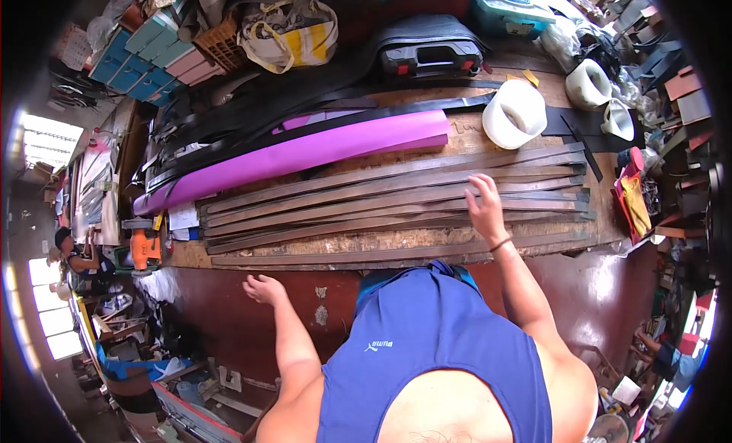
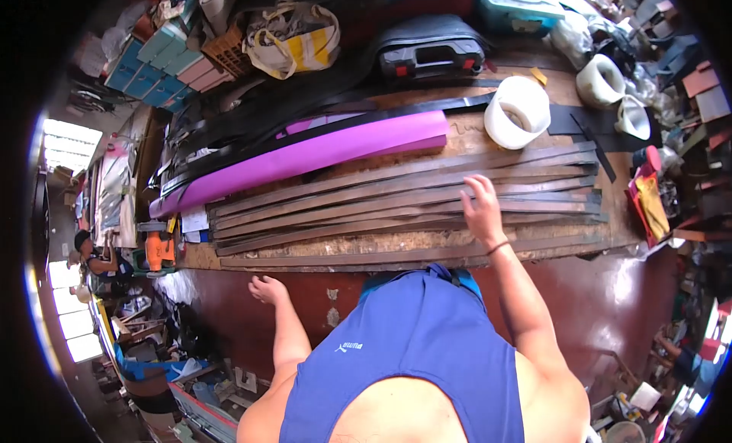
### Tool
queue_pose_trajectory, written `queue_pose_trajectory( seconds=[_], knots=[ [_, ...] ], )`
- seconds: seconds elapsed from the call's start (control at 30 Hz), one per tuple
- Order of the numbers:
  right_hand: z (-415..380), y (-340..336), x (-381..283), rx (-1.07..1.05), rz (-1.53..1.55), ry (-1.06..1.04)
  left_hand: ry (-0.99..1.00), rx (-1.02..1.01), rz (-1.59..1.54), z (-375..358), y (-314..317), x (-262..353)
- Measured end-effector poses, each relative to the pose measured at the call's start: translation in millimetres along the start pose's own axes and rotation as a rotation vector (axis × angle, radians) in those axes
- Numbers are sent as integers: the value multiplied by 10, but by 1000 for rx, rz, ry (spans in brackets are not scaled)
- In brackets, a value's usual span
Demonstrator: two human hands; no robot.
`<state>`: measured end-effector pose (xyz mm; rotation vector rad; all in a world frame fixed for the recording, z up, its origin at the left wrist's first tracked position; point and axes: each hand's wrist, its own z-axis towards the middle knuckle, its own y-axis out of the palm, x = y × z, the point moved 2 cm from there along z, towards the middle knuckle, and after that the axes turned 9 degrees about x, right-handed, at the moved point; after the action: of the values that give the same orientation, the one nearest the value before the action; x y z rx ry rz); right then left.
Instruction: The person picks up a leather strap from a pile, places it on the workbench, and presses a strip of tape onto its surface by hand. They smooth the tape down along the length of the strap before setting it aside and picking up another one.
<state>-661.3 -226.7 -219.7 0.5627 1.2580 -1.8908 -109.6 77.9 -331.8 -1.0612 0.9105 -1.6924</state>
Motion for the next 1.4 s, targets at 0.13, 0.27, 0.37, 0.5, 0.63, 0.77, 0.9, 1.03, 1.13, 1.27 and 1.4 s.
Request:
queue_pose_trajectory(
  seconds=[0.13, 0.27, 0.37, 0.5, 0.63, 0.77, 0.9, 1.03, 1.13, 1.27, 1.4],
  knots=[
    [673, 333, -58, -102, 128, -119, 12, -326, 129, -1151, -216, 20],
    [1312, 766, -166, -190, 188, -270, 150, -921, -201, -2131, -346, -515],
    [1929, 1269, -236, -126, 191, -459, -181, -1122, -249, -2861, -691, -897],
    [3027, 1861, -180, -115, -52, -388, -387, -1174, -190, -3526, -896, -1600],
    [3878, 2196, 278, -120, -347, -313, -412, -1097, -126, -3830, -837, -2076],
    [4230, 2198, 497, -412, -447, -149, -245, -1085, -14, -3301, -1496, -855],
    [4295, 2079, 412, -424, -505, -170, -163, -961, -101, -3178, -1183, -933],
    [4338, 1939, 378, -345, -441, -262, -225, -897, -179, -2903, -1034, -884],
    [4354, 1786, 237, -254, -306, -393, -224, -843, -220, -2725, -983, -910],
    [4318, 1298, -538, -204, -32, -647, -528, -967, -197, -2349, -1226, -264],
    [3854, 610, -1584, -157, 178, -876, -461, -1298, -727, -1888, -1214, 804]
  ],
)
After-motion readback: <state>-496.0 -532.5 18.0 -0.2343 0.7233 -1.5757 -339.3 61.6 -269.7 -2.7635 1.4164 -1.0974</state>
